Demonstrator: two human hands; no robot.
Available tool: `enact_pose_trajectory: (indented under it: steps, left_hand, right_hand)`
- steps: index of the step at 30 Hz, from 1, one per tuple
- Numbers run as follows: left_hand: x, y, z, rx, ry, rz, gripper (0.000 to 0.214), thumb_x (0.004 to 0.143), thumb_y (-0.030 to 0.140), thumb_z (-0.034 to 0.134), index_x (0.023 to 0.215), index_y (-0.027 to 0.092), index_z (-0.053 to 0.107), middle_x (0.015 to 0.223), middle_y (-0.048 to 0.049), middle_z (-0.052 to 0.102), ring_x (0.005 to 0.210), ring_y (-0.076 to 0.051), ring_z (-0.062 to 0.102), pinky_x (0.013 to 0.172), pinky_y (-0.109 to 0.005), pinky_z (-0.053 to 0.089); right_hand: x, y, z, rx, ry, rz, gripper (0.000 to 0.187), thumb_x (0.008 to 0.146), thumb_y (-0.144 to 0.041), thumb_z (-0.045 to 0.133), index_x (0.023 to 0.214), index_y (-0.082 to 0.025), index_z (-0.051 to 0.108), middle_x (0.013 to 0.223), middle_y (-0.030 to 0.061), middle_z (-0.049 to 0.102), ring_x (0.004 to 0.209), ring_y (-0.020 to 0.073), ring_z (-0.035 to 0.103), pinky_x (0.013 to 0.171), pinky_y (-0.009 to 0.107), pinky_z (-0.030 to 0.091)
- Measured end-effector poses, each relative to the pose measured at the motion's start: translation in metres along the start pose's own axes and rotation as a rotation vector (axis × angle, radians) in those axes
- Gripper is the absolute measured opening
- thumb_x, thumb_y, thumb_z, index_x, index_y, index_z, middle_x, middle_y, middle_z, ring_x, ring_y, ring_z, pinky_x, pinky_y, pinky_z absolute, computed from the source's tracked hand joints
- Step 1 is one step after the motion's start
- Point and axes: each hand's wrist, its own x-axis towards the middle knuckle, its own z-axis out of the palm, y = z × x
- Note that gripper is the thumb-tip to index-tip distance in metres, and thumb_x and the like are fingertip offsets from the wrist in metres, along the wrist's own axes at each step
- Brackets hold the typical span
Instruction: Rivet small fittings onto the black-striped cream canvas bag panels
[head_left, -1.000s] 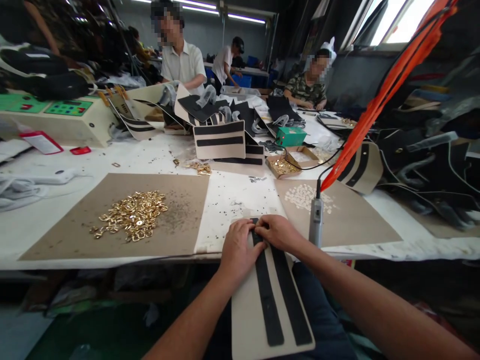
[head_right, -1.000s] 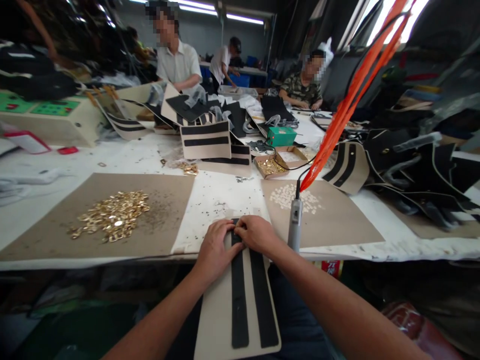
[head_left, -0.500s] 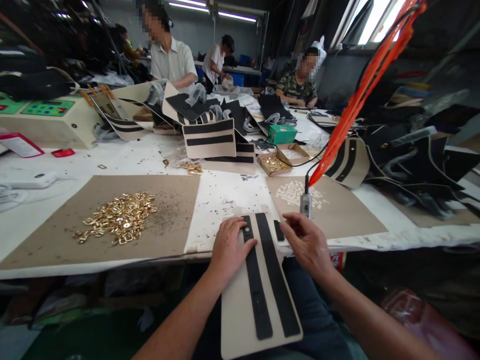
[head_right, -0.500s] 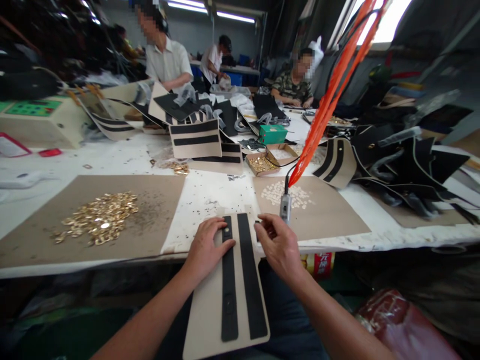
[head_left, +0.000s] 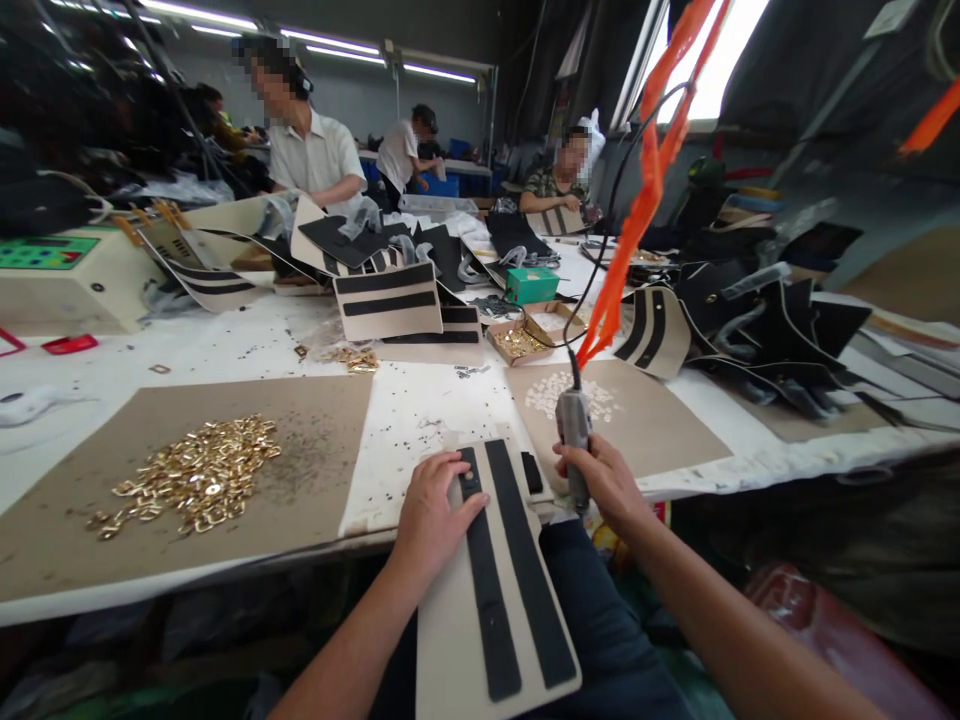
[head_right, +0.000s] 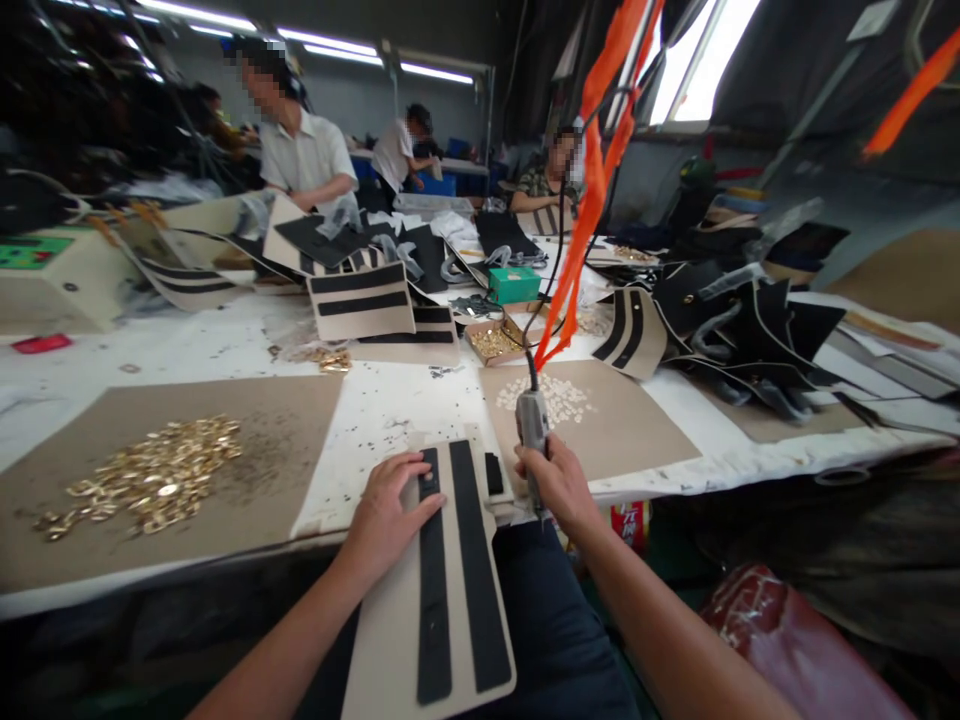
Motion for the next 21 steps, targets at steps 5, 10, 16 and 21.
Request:
enact_pose_trajectory:
  steps: [5,10,16,21]
  left_hand:
    - [-0.001,0.002,0.000,-0.008,0.006,-0.009,0.034,0.076,0.025,0.083,0.106,0.022,0.068,0.126,-0.0080,0.067,0.123,-0.029,0.058,0.111,-0.051,0.046]
    - [-0.002,0.004,-0.001,-0.048,0.009,-0.036,0.035,0.073,0.021,0.086,0.103,0.021,0.068,0.125,-0.0085,0.066,0.125,-0.029,0.057,0.112,-0.053,0.045]
    - [-0.004,0.003,0.001,-0.068,0.024,-0.029,0.037,0.073,0.022,0.087,0.104,0.020,0.068,0.125,-0.0095,0.065,0.124,-0.029,0.057,0.109,-0.051,0.048]
    - [-0.004,0.004,0.001,-0.071,0.014,-0.035,0.039,0.071,0.022,0.087,0.104,0.020,0.067,0.126,-0.0094,0.065,0.124,-0.030,0.056,0.110,-0.051,0.047]
  right_hand:
    - [0.000,-0.052,0.043,0.545,-0.019,-0.150,0.038,0.082,-0.045,0.076,0.107,-0.017,0.065,0.069,-0.0006,0.062,0.057,0.0143,0.055,0.055,0.026,0.048]
    - [0.011,-0.081,0.102,0.551,-0.112,-0.193,0.037,0.078,-0.049,0.082,0.087,-0.017,0.065,0.055,-0.0033,0.056,0.046,0.0120,0.048,0.044,0.023,0.040]
    - [0.016,-0.081,0.130,0.531,-0.138,-0.253,0.031,0.077,-0.042,0.083,0.077,-0.017,0.065,0.057,-0.0033,0.057,0.048,0.0101,0.049,0.048,0.022,0.041]
    - [0.019,-0.079,0.135,0.481,-0.140,-0.259,0.029,0.078,-0.041,0.081,0.077,-0.017,0.064,0.058,-0.0033,0.057,0.051,0.0108,0.049,0.050,0.024,0.041]
